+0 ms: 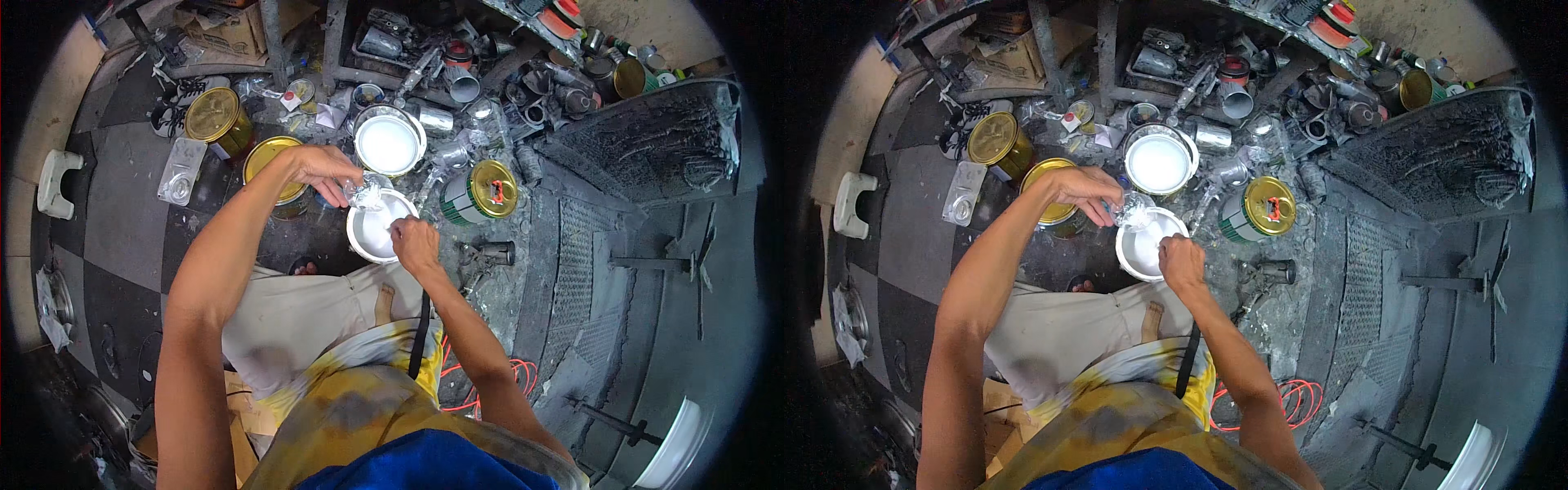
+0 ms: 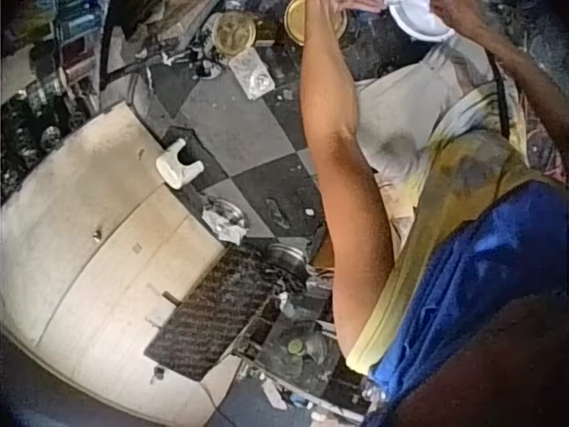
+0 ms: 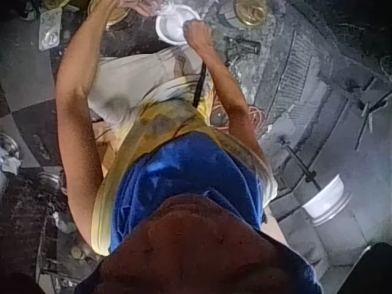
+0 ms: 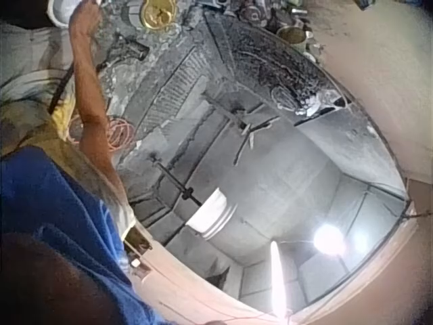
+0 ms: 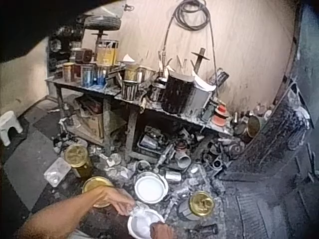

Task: Mix automotive paint and prepare a spray gun for use.

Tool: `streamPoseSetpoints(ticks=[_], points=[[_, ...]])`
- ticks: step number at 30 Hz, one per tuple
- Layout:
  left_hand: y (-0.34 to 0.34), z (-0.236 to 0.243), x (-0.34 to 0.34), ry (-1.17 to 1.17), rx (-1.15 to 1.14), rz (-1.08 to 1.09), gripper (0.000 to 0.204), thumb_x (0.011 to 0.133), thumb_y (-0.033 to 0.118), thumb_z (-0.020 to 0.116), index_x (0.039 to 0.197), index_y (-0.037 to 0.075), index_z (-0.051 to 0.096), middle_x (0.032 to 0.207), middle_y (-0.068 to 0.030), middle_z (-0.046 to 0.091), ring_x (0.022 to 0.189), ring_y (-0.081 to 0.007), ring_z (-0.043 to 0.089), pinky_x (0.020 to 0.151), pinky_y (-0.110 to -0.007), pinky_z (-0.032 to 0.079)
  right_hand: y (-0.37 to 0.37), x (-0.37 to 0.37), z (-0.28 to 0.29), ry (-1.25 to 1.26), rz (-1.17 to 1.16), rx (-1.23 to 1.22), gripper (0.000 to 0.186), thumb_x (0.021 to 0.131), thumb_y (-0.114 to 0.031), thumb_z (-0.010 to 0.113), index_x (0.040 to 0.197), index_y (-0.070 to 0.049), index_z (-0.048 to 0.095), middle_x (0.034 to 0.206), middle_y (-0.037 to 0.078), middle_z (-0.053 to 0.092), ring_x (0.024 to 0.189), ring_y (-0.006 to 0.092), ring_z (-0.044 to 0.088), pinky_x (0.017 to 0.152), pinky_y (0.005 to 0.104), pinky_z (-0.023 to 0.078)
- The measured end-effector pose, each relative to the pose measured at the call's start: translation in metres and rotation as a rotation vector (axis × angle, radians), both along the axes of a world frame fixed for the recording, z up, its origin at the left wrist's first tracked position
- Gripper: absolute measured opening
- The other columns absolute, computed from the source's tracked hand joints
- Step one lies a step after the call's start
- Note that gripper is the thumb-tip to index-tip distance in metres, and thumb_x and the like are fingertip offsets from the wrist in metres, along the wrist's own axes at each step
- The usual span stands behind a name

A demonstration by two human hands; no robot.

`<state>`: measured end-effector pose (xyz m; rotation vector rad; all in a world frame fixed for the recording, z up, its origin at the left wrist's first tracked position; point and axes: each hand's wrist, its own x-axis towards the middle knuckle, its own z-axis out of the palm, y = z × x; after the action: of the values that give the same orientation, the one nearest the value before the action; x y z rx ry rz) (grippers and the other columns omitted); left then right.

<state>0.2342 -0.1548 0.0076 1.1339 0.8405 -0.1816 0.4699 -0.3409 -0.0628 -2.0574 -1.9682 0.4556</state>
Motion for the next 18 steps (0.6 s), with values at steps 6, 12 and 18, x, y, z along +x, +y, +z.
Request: streamPoseSetpoints(ticks=[6, 12, 18], points=[[0.001, 0.001, 0.004, 0.001, 0.056, -0.033, 0.043, 0.088, 0.033, 0.075, 0.112, -0.002, 0.066, 0.12, -0.0145, 0.064, 0.1, -0.0309, 0.074, 0.087, -0.037, 0.064, -0.008, 0.042, -0.006, 0.467, -0.235, -0.164, 0.016, 0.083, -0.014, 0.079, 0.096, -0.005, 0.082, 0.083, 0.011, 0.078, 0.074, 0.0186, 0.074, 0.075, 0.0322, 0.058], [0.001, -0.008, 0.005, 0.015, 0.094, -0.031, 0.064, 0.084, 0.037, 0.081, 0.125, -0.009, 0.062, 0.126, -0.0265, 0.061, 0.102, -0.0348, 0.074, 0.087, -0.041, 0.064, -0.019, 0.067, 0.082, 0.993, -0.347, -0.154, 0.02, 0.089, -0.014, 0.077, 0.106, -0.003, 0.078, 0.085, 0.0, 0.075, 0.063, 0.0039, 0.056, 0.055, 0.0202, 0.039], [-0.006, -0.005, 0.012, 0.02, 0.032, -0.076, 0.051, 0.093, 0.034, 0.072, 0.124, -0.006, 0.064, 0.124, -0.0205, 0.063, 0.104, -0.0349, 0.073, 0.088, -0.04, 0.064, -0.013, 0.046, 0.134, 1.074, -0.386, -0.093, 0.016, 0.089, -0.013, 0.078, 0.102, -0.003, 0.078, 0.083, -0.001, 0.074, 0.06, 0.0028, 0.05, 0.054, 0.0191, 0.036]])
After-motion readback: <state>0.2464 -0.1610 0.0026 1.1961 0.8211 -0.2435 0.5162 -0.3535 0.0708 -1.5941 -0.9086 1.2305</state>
